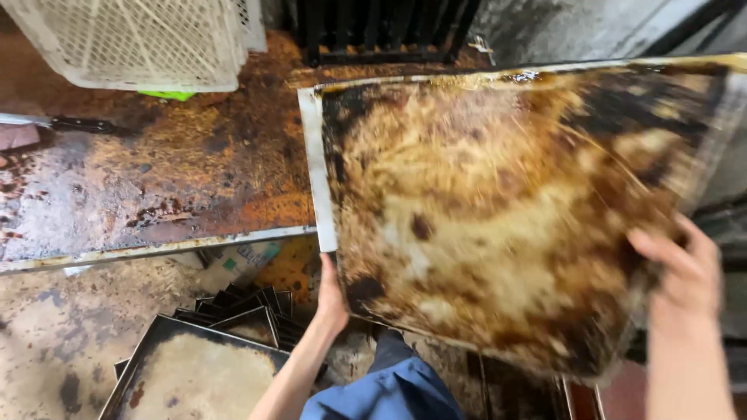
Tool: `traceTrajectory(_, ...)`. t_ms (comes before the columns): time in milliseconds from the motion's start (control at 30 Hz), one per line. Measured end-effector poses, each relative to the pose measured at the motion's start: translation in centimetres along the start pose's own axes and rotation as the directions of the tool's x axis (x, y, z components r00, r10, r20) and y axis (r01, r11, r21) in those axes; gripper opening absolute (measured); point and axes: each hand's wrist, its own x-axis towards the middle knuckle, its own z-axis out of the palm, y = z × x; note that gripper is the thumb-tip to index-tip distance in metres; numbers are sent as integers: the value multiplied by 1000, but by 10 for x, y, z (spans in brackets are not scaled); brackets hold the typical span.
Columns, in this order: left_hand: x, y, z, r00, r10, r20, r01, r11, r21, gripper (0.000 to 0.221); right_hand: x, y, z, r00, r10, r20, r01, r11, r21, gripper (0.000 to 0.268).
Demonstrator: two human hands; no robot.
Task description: Cutting large sheets of brownies into uniform strips using a knife and a metal guide frame
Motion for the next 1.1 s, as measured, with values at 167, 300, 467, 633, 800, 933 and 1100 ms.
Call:
traceTrajectory(167,23,52,18,970,221,-99,-220,975,24,86,201,142,158,974,220,54,-225,910,347,18)
traceTrajectory(300,84,81,35,925,269,-268,-227,958,177,86,266,207,273,952,258,167,-276,956,98,57)
traceTrajectory(467,168,83,13,841,226,-492,-116,963,245,93,296,231,337,908,104,405,-137,989,54,64)
traceTrajectory(633,137,83,34,752,246,-612,-16,934,356,94,315,210,321,776,409,481,40,728,-684,78)
traceTrajectory(800,112,85,59,763,184,-619,-18,964,264,87,306,35,284,909,-380,169,406,900,-160,59)
traceTrajectory(933,117,83,59,705,292,-646,-109,945,308,73,209,244,401,846,-276,456,185,954,235,44)
traceTrajectory(1100,130,77,28,625,388,-677,16,861,508,82,178,102,394,500,-359,788,766,607,-209,87)
